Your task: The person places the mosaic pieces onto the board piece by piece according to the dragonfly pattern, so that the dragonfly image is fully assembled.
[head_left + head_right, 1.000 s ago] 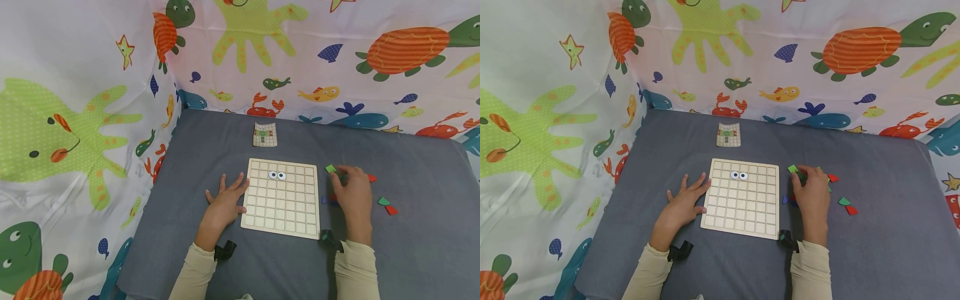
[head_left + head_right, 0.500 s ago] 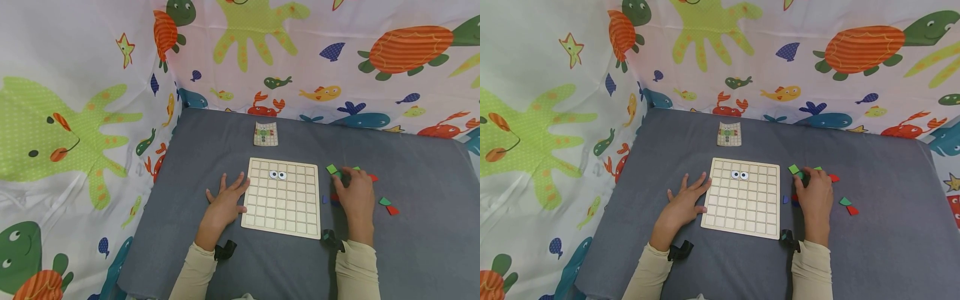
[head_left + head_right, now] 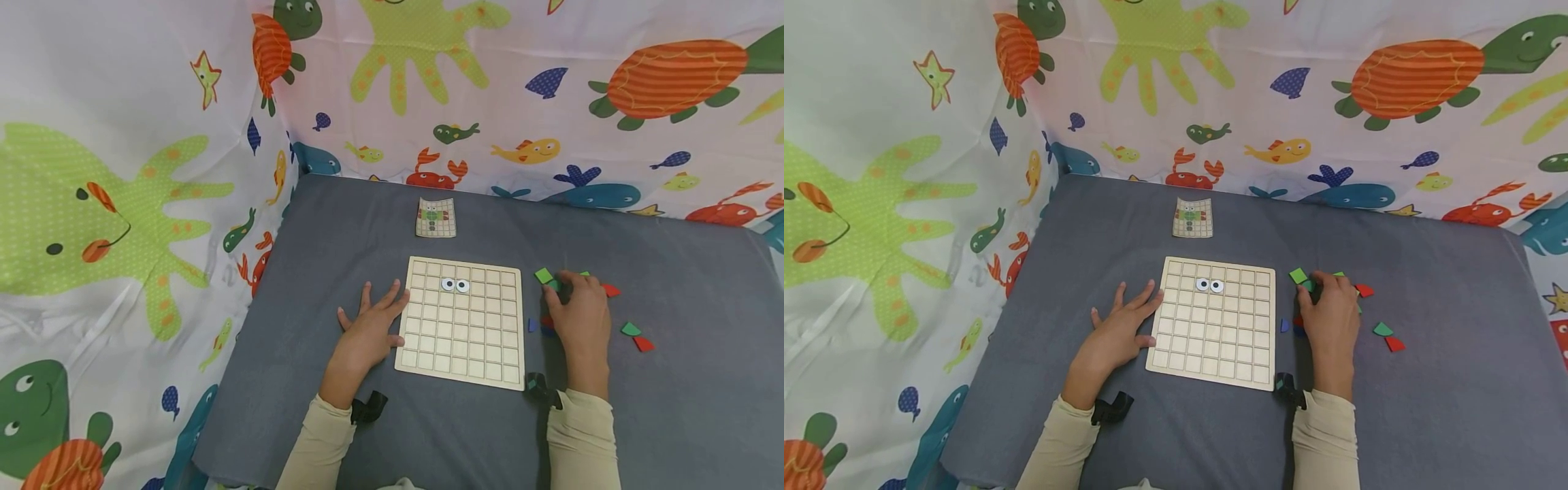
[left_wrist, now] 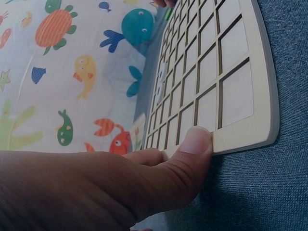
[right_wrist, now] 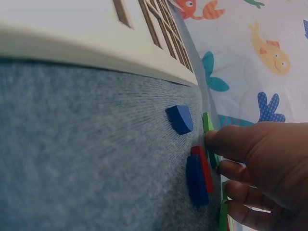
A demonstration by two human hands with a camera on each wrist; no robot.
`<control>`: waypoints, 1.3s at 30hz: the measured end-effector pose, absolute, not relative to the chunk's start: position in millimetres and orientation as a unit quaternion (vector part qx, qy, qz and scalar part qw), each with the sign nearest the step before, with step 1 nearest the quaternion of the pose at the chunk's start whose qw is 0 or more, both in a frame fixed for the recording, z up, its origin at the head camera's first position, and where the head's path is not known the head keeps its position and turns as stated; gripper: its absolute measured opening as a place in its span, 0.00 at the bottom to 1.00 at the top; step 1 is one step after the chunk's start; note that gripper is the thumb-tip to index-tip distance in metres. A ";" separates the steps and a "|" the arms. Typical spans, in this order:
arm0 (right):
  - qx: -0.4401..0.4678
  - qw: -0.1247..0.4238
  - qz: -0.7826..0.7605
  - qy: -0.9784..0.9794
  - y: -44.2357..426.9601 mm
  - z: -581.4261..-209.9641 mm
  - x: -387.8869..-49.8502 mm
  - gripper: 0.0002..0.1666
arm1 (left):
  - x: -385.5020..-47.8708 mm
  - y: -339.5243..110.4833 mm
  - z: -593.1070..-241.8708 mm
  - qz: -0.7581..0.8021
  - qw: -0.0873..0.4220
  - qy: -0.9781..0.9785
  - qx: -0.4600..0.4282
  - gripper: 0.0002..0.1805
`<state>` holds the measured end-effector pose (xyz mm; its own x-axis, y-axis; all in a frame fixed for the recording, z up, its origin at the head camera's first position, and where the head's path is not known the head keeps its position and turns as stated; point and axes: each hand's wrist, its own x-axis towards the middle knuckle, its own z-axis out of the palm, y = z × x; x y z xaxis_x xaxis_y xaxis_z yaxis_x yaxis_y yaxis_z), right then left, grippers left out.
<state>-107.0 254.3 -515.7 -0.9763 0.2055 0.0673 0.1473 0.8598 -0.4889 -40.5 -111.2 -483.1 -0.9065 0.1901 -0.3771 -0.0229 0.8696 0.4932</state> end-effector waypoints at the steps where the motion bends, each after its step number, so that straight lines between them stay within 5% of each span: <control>1: -0.091 0.059 0.249 -0.962 254.4 -515.9 -107.2 0.27 | -40.3 -111.3 -483.3 0.251 0.212 0.943 0.045 0.52; 24: -0.094 0.051 0.265 -0.958 240.9 -505.5 -102.8 0.29 | -40.7 -111.1 -481.9 0.243 0.219 0.944 0.042 0.52; 39: 0.000 0.067 0.292 -0.954 202.8 -502.2 -90.4 0.23 | -41.1 -110.8 -483.4 0.247 0.221 0.943 0.040 0.53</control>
